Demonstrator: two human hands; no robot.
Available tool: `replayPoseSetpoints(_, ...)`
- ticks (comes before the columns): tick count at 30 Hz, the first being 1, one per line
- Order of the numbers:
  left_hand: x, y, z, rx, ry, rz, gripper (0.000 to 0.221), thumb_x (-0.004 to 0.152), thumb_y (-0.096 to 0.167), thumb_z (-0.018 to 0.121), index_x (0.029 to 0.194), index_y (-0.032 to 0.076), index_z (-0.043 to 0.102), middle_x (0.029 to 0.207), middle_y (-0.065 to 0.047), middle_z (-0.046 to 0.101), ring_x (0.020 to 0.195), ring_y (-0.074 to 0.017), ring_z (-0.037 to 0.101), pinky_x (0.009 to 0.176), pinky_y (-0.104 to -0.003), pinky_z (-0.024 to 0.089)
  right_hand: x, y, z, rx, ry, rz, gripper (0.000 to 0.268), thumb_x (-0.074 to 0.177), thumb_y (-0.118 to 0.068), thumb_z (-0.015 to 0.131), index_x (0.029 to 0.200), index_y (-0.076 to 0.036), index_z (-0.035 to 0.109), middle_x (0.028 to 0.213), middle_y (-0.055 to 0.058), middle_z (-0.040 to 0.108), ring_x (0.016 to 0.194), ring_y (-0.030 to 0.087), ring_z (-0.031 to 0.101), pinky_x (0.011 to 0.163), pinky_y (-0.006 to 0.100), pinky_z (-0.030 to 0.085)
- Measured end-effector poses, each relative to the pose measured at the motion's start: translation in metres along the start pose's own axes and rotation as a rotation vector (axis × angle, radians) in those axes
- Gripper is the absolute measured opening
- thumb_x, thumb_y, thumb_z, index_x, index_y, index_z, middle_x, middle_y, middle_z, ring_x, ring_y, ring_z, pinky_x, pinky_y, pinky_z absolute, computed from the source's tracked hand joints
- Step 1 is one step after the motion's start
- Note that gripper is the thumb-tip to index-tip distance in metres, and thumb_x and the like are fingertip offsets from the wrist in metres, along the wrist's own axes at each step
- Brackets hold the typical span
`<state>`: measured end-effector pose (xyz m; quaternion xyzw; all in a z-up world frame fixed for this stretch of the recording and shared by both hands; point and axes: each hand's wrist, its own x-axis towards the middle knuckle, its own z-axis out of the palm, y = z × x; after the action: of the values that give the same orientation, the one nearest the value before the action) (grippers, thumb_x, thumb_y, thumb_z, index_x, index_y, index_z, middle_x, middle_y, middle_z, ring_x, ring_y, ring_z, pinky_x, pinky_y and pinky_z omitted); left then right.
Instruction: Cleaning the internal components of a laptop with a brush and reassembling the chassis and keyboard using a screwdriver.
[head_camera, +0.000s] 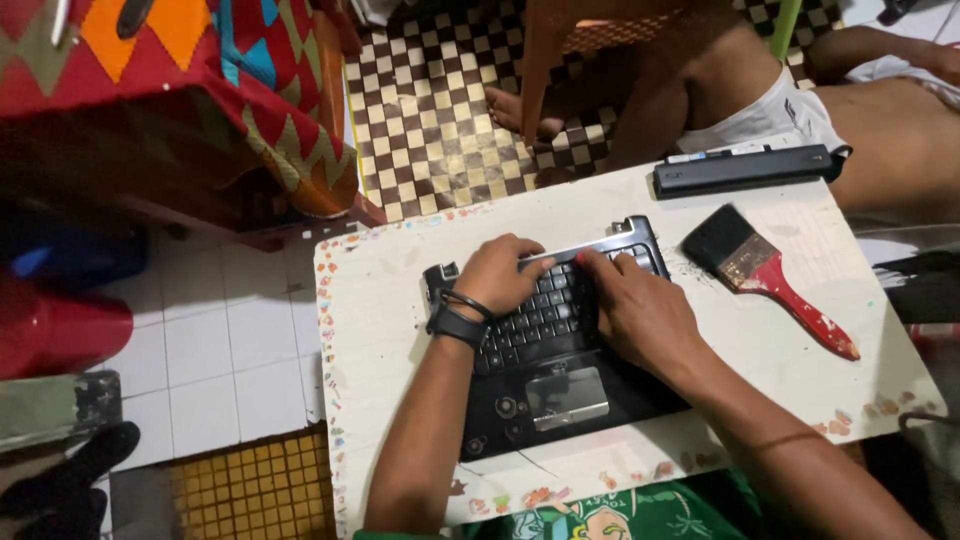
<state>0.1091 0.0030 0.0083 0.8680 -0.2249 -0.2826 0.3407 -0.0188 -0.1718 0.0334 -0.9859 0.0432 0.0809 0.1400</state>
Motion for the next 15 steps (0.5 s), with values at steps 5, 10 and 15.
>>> replayPoseSetpoints(5,-0.020,-0.012,-0.017,0.123,0.007,-0.009,0.039,0.091,0.032,0.072,0.121,0.007,0.074,0.106,-0.017,0.073,0.107,-0.0378,0.070,0.095,-0.048,0.055,-0.001,-0.020,-0.003,0.053,0.007,-0.077,0.042,0.095,-0.020,0.047,0.136,-0.024,0.052,0.096,0.013,0.062,0.073,0.051,0.070,0.057,0.063,0.057)
replayPoseSetpoints(10,-0.022,-0.016,-0.013,0.093,0.037,0.001,0.039,0.086,0.029,0.077,0.116,0.005,0.075,0.105,-0.020,0.073,0.106,-0.0414,0.069,0.094,-0.051,0.054,0.006,-0.014,0.019,-0.034,-0.023,-0.129,0.048,0.092,-0.018,0.047,0.140,-0.021,0.050,0.094,0.009,0.065,0.071,0.048,0.071,0.049,0.059,0.055)
replayPoseSetpoints(15,-0.013,-0.027,-0.006,0.077,0.086,-0.038,0.036,0.081,0.034,0.081,0.109,0.010,0.079,0.097,-0.012,0.075,0.099,-0.0336,0.072,0.090,-0.042,0.055,0.001,-0.022,0.021,-0.149,0.064,-0.259,0.052,0.090,-0.010,0.045,0.141,-0.005,0.053,0.093,0.014,0.066,0.067,0.042,0.073,0.046,0.056,0.055)
